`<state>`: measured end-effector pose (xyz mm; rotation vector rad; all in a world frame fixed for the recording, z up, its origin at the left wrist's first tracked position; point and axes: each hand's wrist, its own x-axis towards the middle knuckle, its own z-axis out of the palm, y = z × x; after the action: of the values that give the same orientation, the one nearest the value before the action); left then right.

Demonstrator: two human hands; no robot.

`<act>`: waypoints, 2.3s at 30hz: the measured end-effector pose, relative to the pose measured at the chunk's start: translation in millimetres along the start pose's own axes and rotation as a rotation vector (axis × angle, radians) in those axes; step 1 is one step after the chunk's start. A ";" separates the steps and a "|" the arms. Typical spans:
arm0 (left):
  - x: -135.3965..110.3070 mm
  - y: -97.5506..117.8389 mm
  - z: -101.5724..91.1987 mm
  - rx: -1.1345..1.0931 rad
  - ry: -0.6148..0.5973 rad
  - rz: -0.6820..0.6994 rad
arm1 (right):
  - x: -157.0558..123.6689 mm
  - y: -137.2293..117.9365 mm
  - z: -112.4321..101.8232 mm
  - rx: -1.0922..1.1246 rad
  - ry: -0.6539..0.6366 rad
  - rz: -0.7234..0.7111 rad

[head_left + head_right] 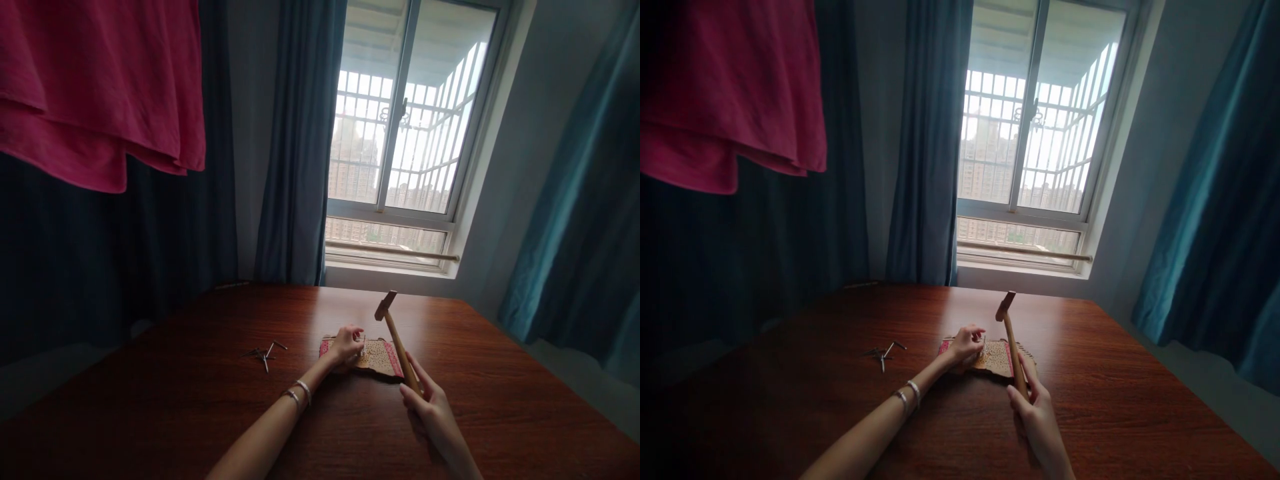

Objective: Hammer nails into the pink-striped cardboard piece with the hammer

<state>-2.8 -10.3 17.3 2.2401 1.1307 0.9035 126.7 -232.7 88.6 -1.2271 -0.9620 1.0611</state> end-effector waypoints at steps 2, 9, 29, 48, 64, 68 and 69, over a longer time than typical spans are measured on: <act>3.4 -0.6 -7.8 0.004 0.015 0.030 | 9.6 0.0 -4.4 -0.036 0.027 -0.034; 8.9 3.3 -57.1 0.105 -0.454 0.036 | 65.9 15.2 -20.0 -0.202 0.144 -0.108; -5.0 -19.2 -63.8 0.439 -0.528 0.065 | 111.5 42.6 -78.5 -1.092 0.349 -0.061; -8.2 -2.7 -82.1 0.461 -0.570 -0.004 | 98.7 47.9 -63.0 -1.403 0.335 -0.039; -2.6 -18.3 -73.9 0.443 -0.607 -0.010 | 122.1 82.0 -73.0 -1.317 0.299 -0.053; -3.6 -14.7 -76.0 0.413 -0.571 -0.036 | 130.8 85.8 -79.6 -1.255 0.312 -0.007; -3.4 -13.0 -78.5 0.382 -0.553 -0.051 | 133.4 86.5 -82.1 -1.224 0.309 0.000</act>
<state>-68.4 2.8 60.4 2.5127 1.1452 0.0178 229.9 -120.6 -5.3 -2.2718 -1.3989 0.1519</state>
